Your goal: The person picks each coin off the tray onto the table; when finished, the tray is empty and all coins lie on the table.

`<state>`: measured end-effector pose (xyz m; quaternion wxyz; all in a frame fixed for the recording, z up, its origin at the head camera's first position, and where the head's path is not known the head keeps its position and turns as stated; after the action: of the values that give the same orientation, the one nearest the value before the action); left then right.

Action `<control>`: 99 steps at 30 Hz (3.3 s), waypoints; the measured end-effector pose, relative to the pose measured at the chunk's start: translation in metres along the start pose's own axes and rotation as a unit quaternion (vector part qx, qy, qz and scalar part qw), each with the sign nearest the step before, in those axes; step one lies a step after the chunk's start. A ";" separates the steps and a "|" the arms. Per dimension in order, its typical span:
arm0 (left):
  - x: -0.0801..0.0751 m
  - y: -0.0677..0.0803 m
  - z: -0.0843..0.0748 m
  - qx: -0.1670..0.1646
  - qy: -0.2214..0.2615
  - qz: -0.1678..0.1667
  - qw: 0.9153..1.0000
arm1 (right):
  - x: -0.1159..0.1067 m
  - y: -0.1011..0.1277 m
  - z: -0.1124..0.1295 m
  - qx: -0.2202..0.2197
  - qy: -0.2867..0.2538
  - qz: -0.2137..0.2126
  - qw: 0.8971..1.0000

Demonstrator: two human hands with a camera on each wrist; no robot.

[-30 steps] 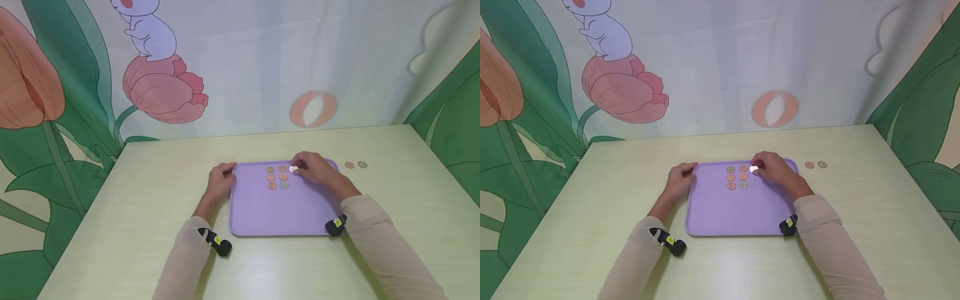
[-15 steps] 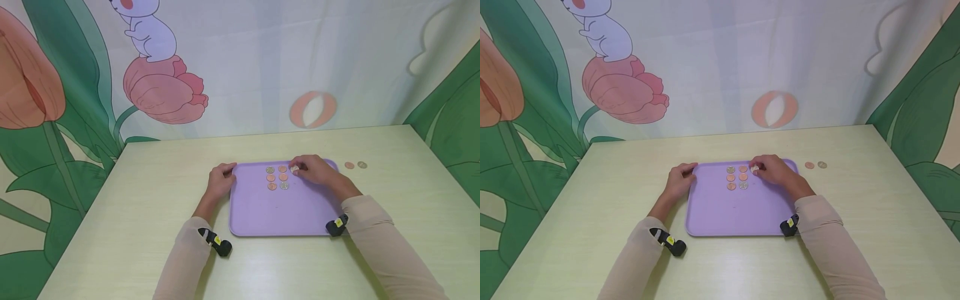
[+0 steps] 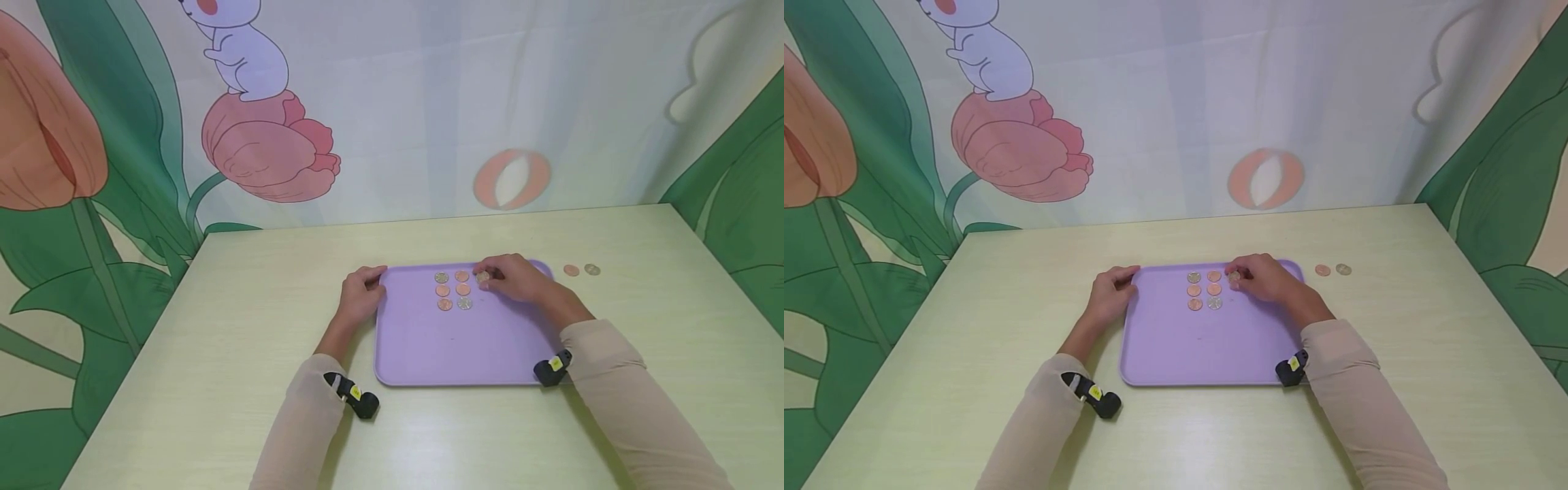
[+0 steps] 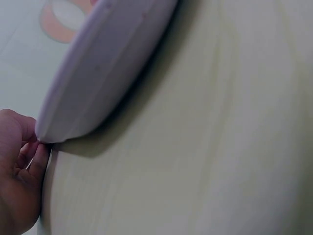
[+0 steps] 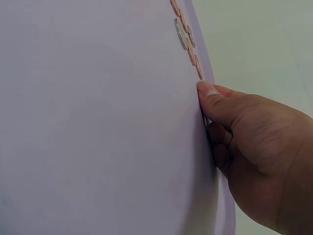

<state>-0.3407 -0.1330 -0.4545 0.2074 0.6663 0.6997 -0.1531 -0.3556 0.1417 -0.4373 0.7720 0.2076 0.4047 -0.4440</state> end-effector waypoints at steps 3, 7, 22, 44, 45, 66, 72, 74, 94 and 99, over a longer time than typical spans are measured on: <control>0.000 0.001 -0.001 -0.001 -0.001 0.000 1.000 | -0.001 0.001 -0.001 0.006 -0.003 0.000 1.000; 0.000 0.001 -0.001 -0.003 0.003 0.001 1.000 | -0.001 0.001 -0.002 0.015 -0.002 0.000 1.000; 0.000 0.001 -0.003 0.007 0.004 0.001 1.000 | -0.017 0.007 -0.002 0.022 -0.015 -0.034 0.999; -0.001 0.003 -0.002 0.008 0.025 0.010 1.000 | -0.074 0.049 -0.024 0.035 -0.031 -0.124 0.991; -0.001 0.002 -0.002 0.007 0.025 0.010 1.000 | -0.076 0.051 -0.025 0.035 -0.031 -0.129 0.991; -0.001 0.002 -0.004 0.013 0.022 0.007 1.000 | -0.108 0.105 -0.072 0.097 -0.041 -0.187 0.977; -0.001 0.003 -0.005 0.016 0.018 0.006 1.000 | -0.119 0.117 -0.095 0.090 -0.030 -0.205 0.974; -0.001 0.002 -0.004 0.015 0.016 0.007 1.000 | -0.122 0.121 -0.104 0.095 -0.027 -0.209 0.973; -0.001 0.002 -0.002 0.013 0.008 0.006 1.000 | -0.116 0.140 -0.160 0.183 0.044 -0.177 0.966; 0.000 0.001 -0.002 0.016 0.015 0.009 1.000 | -0.115 0.138 -0.159 0.183 0.051 -0.172 0.966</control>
<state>-0.3394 -0.1321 -0.4520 0.1880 0.6781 0.6940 -0.1523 -0.3395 0.3809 -0.4426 0.6108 0.2950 0.3852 -0.6257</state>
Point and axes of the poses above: each hand's wrist, its own y-axis away from the middle knuckle, its own x-axis out of the palm, z = x × y, the point moved 9 cm from there along -y, towards the middle knuckle, and after that the axes turned 6 degrees about -x, right-handed, at the moved point
